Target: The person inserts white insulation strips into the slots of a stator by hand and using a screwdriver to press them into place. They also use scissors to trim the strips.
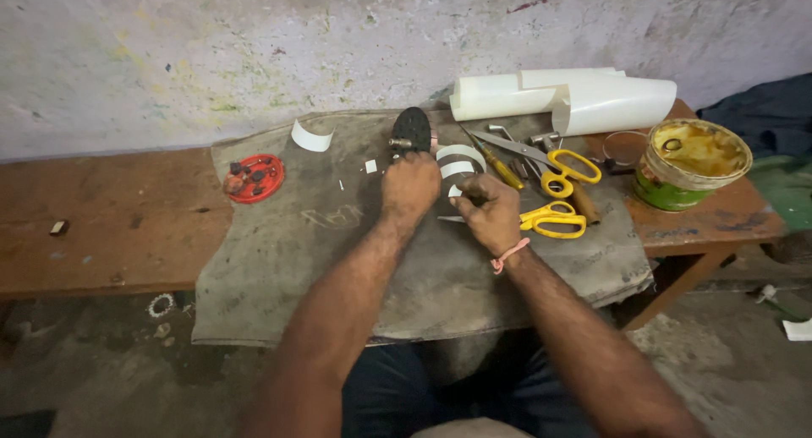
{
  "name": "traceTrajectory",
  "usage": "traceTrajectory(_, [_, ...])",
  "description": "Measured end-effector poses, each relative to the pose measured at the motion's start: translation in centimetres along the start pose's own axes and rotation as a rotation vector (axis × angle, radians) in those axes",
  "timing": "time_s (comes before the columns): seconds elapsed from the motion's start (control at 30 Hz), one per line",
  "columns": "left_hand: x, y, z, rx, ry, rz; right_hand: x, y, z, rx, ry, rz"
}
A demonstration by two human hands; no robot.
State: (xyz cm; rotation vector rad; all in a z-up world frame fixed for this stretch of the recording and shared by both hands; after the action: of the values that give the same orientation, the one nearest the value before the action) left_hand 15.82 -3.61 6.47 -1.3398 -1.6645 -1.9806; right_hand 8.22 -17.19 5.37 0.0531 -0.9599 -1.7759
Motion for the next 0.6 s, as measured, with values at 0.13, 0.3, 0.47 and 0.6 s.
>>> traceTrajectory(0.13, [0.3, 1.1, 0.5, -0.068, 0.075, 0.053, -0.5, -0.1, -0.9, -0.083, 0.100, 0.025])
traceTrajectory(0.3, [3.4, 3.4, 4.9, 0.186, -0.211, -0.024, -0.6, 0.1, -0.8, -0.094, 0.077, 0.050])
traceTrajectory(0.47, [6.1, 3.1, 8.3, 0.307, -0.403, -0.182, -0.8, 0.0, -0.6, -0.094, 0.153, 0.070])
traceTrajectory(0.6, [6.9, 2.1, 9.4, 0.307, -0.466, -0.272, -0.9, 0.4, -0.2, -0.076, 0.016, 0.066])
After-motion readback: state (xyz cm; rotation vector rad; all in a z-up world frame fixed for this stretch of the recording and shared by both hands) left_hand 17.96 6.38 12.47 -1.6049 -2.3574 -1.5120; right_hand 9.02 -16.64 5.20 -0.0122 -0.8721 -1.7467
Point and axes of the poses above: each hand's wrist, its own y-axis towards the middle knuckle, its own x-axis out of the back of the hand, z = x × y, the point moved 10 cm from there along y, towards the middle knuckle, and after that the axes turned 15 degrees about -y, right-handed, at the moved point
